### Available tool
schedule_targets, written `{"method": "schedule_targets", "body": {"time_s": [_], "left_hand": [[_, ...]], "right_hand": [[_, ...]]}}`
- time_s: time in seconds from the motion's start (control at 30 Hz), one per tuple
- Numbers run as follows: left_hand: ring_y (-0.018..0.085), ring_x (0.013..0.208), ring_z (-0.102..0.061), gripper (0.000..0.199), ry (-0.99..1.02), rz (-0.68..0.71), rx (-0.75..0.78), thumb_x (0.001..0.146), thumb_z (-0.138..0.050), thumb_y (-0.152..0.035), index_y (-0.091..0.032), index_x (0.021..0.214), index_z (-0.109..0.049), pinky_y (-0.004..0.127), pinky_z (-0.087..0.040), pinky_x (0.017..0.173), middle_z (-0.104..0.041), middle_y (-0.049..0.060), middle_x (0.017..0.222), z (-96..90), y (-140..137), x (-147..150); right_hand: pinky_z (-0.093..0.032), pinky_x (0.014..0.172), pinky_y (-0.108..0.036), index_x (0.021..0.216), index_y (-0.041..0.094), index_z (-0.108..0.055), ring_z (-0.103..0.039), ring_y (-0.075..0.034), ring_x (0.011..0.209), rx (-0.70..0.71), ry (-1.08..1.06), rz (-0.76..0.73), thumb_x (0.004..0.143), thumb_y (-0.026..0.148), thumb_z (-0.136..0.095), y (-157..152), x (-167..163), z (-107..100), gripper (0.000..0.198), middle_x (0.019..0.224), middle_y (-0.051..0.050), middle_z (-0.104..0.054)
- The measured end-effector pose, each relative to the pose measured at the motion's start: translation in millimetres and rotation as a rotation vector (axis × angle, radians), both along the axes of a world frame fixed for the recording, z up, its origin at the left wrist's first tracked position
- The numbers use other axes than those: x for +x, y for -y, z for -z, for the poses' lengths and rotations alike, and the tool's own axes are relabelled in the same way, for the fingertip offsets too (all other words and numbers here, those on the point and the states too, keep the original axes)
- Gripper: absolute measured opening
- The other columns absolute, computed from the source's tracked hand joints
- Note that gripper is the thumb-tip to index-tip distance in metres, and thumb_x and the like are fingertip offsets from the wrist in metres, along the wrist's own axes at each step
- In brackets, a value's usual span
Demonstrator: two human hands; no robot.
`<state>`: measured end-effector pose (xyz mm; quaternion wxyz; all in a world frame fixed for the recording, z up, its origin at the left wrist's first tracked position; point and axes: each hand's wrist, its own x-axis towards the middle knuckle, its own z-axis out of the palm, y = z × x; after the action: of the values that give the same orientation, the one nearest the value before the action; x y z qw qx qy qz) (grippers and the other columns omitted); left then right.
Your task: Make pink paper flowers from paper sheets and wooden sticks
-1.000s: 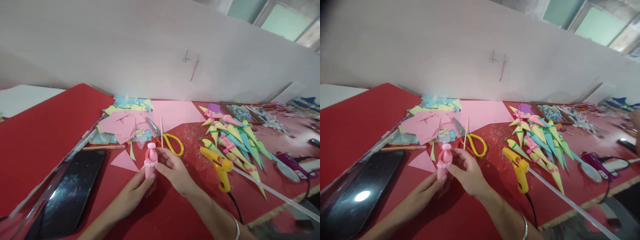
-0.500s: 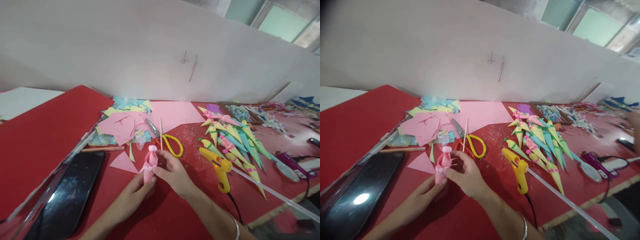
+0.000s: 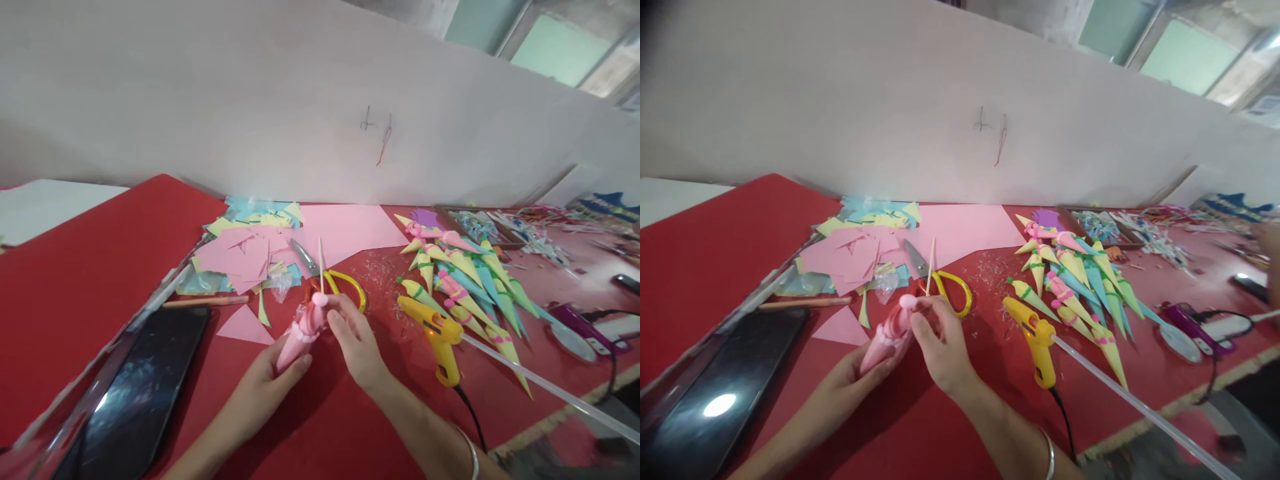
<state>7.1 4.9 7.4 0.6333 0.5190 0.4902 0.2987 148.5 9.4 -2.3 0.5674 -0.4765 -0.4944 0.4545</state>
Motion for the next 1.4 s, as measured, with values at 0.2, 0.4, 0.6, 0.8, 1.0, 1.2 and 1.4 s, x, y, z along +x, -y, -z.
{"method": "schedule_targets", "body": {"time_s": [0.2, 0.4, 0.6, 0.8, 1.0, 1.2, 1.4], "left_hand": [[0.011, 0.048, -0.041, 0.027, -0.027, -0.240, 0.032, 0.058, -0.062, -0.041, -0.018, 0.051, -0.050, 0.021, -0.035, 0.048, -0.043, -0.005, 0.044, -2.7, -2.4, 0.5], [0.007, 0.044, -0.026, 0.037, 0.013, -0.288, 0.001, 0.057, -0.061, -0.044, -0.019, 0.046, -0.038, 0.019, -0.024, 0.042, -0.032, -0.008, 0.043, -0.4, -4.5, 2.0], [0.007, 0.042, -0.027, 0.035, 0.011, -0.268, -0.023, 0.059, -0.058, -0.047, -0.019, 0.051, -0.039, 0.020, -0.024, 0.042, -0.032, -0.008, 0.041, 2.8, -6.3, 1.2], [0.008, 0.044, -0.029, 0.031, -0.045, -0.297, 0.081, 0.062, -0.055, -0.043, -0.019, 0.050, -0.038, 0.020, -0.026, 0.042, -0.033, -0.007, 0.044, 1.0, -6.4, -0.8], [0.007, 0.042, -0.029, 0.030, 0.023, -0.253, 0.074, 0.060, -0.055, -0.040, -0.018, 0.046, -0.038, 0.019, -0.025, 0.041, -0.034, -0.007, 0.042, -6.8, -5.6, 2.7], [0.007, 0.042, -0.031, 0.032, 0.040, -0.342, -0.005, 0.054, -0.059, -0.040, -0.018, 0.043, -0.037, 0.019, -0.027, 0.041, -0.036, -0.007, 0.040, -9.5, -5.7, 4.2], [0.006, 0.042, -0.030, 0.031, 0.041, -0.343, -0.024, 0.052, -0.059, -0.038, -0.018, 0.041, -0.039, 0.019, -0.029, 0.041, -0.036, -0.007, 0.041, -12.0, -6.1, 7.6]], "right_hand": [[-0.044, 0.078, -0.029, 0.087, 0.018, -0.060, -0.055, -0.016, 0.085, 0.066, 0.482, 0.026, 0.077, 0.008, -0.040, -6.4, 10.4, 6.8, 0.025, 0.089, -0.005, -0.058], [-0.043, 0.081, -0.032, 0.092, 0.016, -0.063, -0.055, -0.018, 0.087, 0.018, 0.631, -0.096, 0.077, 0.005, -0.039, -6.6, 10.1, 8.0, 0.030, 0.092, -0.008, -0.060], [-0.046, 0.069, -0.025, 0.082, 0.017, -0.062, -0.056, -0.013, 0.075, -0.042, 0.420, -0.126, 0.075, 0.005, -0.043, -6.0, 10.6, 6.0, 0.024, 0.083, -0.003, -0.059], [-0.043, 0.067, -0.023, 0.077, 0.017, -0.061, -0.054, -0.011, 0.074, -0.054, 0.345, -0.184, 0.078, 0.014, -0.046, -4.3, 8.7, 2.2, 0.015, 0.078, -0.001, -0.057], [-0.043, 0.067, -0.023, 0.079, 0.018, -0.062, -0.054, -0.011, 0.072, -0.090, 0.295, -0.262, 0.075, 0.012, -0.051, -3.8, 9.3, 1.9, 0.013, 0.078, 0.000, -0.056], [-0.046, 0.066, -0.024, 0.092, 0.020, -0.063, -0.053, -0.010, 0.072, -0.129, 0.210, -0.390, 0.072, 0.016, -0.058, -3.0, 12.3, 1.6, 0.021, 0.089, -0.002, -0.053], [-0.044, 0.063, -0.022, 0.087, 0.019, -0.065, -0.053, -0.009, 0.068, -0.055, 0.339, -0.292, 0.070, 0.007, -0.055, -2.1, 8.6, 5.5, 0.023, 0.082, -0.001, -0.054]]}}
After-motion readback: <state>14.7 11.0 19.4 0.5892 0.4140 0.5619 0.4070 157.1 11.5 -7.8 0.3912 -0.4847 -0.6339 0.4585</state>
